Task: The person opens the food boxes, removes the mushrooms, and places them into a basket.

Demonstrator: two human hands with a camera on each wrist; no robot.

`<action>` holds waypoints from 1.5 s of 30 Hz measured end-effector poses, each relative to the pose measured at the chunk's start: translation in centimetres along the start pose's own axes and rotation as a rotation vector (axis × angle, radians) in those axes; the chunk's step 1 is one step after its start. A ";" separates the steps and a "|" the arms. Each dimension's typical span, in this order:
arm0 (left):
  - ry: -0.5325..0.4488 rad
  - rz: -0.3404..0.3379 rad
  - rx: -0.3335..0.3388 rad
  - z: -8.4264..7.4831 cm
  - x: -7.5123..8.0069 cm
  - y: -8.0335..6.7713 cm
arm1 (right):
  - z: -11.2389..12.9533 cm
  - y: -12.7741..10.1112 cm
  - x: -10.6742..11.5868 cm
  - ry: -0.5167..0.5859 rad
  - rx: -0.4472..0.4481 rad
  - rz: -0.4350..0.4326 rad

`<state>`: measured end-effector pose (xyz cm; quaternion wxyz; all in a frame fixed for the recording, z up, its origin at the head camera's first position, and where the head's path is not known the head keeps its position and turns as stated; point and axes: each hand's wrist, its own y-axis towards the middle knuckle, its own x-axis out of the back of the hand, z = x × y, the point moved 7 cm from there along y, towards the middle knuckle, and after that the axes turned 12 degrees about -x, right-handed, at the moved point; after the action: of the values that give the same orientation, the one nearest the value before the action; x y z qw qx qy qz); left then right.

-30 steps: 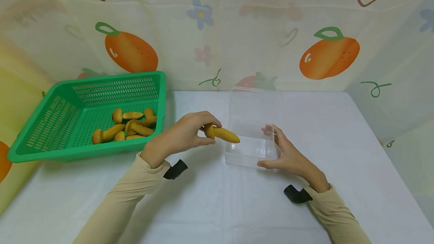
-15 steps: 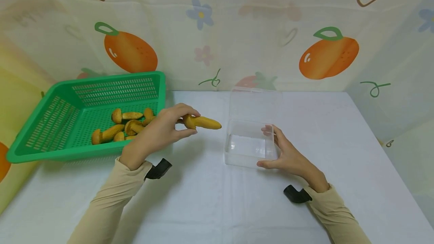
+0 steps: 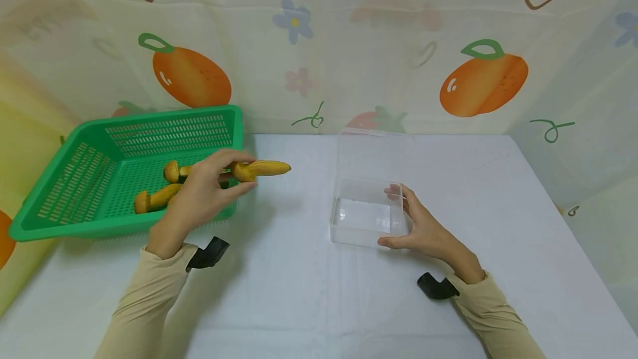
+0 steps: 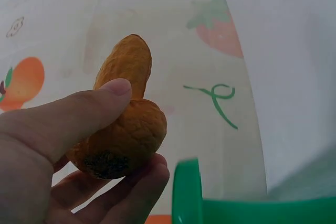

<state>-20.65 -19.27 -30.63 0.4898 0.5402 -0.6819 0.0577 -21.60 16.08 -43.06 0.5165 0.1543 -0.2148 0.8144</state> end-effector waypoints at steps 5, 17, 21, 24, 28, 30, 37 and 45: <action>0.010 -0.066 0.001 0.9 1.1 -0.9 | 0.0 0.0 0.0 -0.005 0.006 0.000; 0.053 -0.270 -0.003 2.5 3.0 -2.4 | 0.0 0.1 0.0 -0.011 0.016 0.001; 0.066 -0.306 0.020 3.3 3.6 -3.1 | 0.1 0.0 0.0 -0.011 0.015 0.001; 0.112 -0.318 0.040 3.7 3.9 -3.7 | 0.1 0.0 0.0 -0.005 0.010 -0.001; 0.172 -0.333 0.089 4.3 4.2 -4.6 | 0.0 0.0 0.0 0.001 0.006 -0.004; 0.201 -0.339 0.107 4.5 4.4 -5.0 | 0.0 0.0 0.0 -0.002 0.007 -0.005; 0.280 -0.283 0.132 5.2 4.8 -5.8 | 0.0 0.0 0.1 -0.001 -0.002 -0.005; 0.262 -0.143 0.225 6.0 4.7 -5.9 | 0.1 0.0 0.1 -0.007 0.005 -0.007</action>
<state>-19.30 -28.53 -32.98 0.5137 0.6267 -0.5612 0.1686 -21.59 16.12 -42.96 0.5184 0.1592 -0.2137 0.8126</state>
